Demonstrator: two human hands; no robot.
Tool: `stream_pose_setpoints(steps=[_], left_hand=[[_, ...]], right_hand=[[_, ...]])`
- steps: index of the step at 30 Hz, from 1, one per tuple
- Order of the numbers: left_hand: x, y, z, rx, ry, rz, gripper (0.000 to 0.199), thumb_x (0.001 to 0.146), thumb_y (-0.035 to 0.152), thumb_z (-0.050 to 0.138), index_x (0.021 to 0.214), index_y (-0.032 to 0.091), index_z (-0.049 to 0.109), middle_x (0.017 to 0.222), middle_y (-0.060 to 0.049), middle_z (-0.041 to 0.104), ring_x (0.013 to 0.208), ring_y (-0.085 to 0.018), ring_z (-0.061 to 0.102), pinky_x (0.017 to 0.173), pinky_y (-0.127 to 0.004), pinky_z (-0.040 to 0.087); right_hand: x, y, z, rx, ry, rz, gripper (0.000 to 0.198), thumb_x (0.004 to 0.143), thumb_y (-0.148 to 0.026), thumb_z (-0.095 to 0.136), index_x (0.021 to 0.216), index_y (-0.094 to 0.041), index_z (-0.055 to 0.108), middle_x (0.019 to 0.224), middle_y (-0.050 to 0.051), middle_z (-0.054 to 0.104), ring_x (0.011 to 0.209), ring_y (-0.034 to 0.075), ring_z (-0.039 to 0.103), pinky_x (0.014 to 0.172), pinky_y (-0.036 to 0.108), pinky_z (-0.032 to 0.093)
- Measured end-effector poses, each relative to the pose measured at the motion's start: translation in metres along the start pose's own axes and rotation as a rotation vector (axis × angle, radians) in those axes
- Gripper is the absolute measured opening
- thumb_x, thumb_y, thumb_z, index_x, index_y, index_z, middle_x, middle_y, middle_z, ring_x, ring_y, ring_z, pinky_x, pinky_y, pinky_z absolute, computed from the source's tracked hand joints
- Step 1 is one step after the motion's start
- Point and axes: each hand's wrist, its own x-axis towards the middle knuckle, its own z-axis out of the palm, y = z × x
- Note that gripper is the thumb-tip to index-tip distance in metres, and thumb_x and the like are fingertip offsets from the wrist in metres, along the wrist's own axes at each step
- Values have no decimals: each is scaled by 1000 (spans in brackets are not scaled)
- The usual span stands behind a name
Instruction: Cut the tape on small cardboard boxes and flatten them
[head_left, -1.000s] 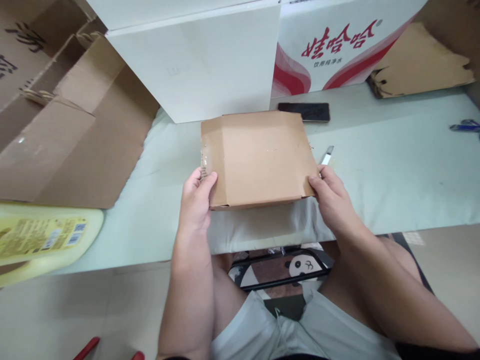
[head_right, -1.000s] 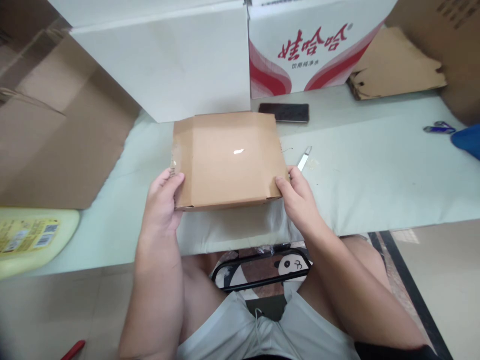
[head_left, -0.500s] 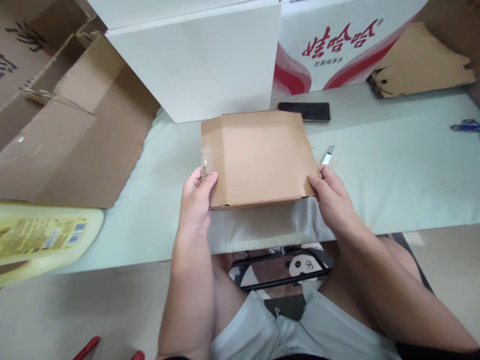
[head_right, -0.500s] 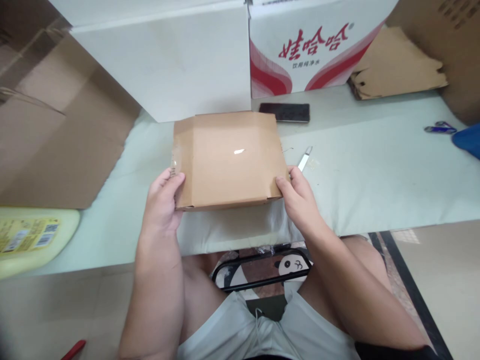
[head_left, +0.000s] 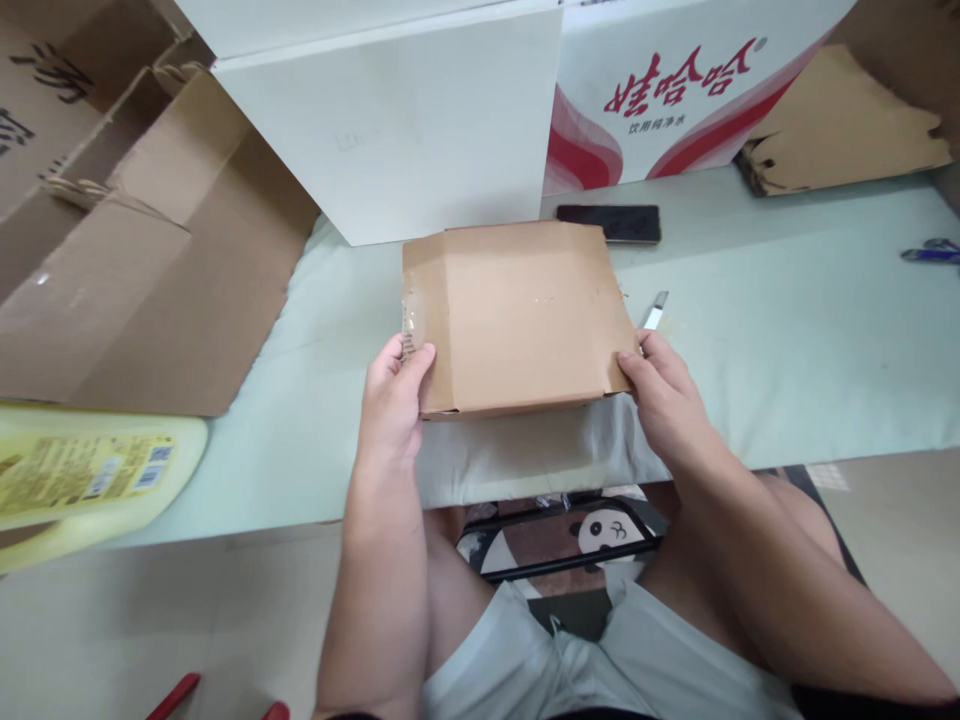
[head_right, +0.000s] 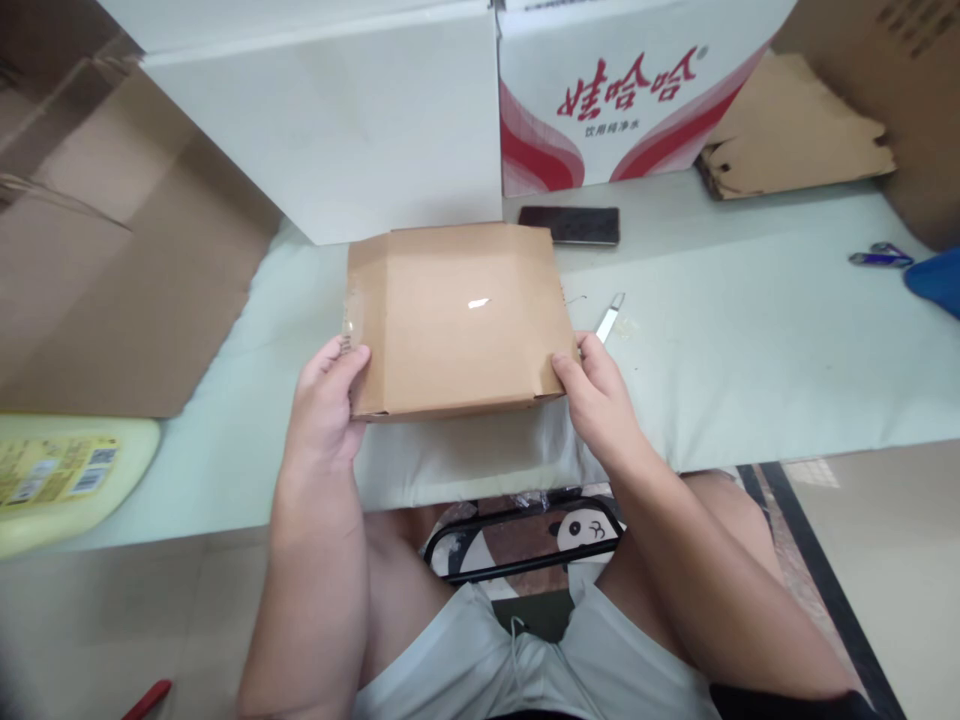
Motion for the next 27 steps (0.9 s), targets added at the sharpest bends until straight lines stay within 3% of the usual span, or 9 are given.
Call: stream_pose_setpoints(steps=[10, 27], left_hand=[[0, 1, 1, 1, 4, -11, 23, 73, 32, 76, 92, 21, 70, 89, -5, 79, 90, -24, 76, 75, -33, 62], [1, -1, 1, 0, 9, -7, 25, 72, 32, 76, 92, 20, 70, 89, -5, 79, 90, -24, 77, 77, -33, 63]], right_hand=[[1, -3, 1, 33, 2, 45, 19, 82, -43, 58, 84, -25, 53, 83, 2, 59, 83, 21, 56, 77, 38, 46], [1, 2, 2, 21, 5, -6, 20, 83, -44, 57, 84, -25, 52, 83, 2, 56, 84, 22, 54, 76, 37, 46]])
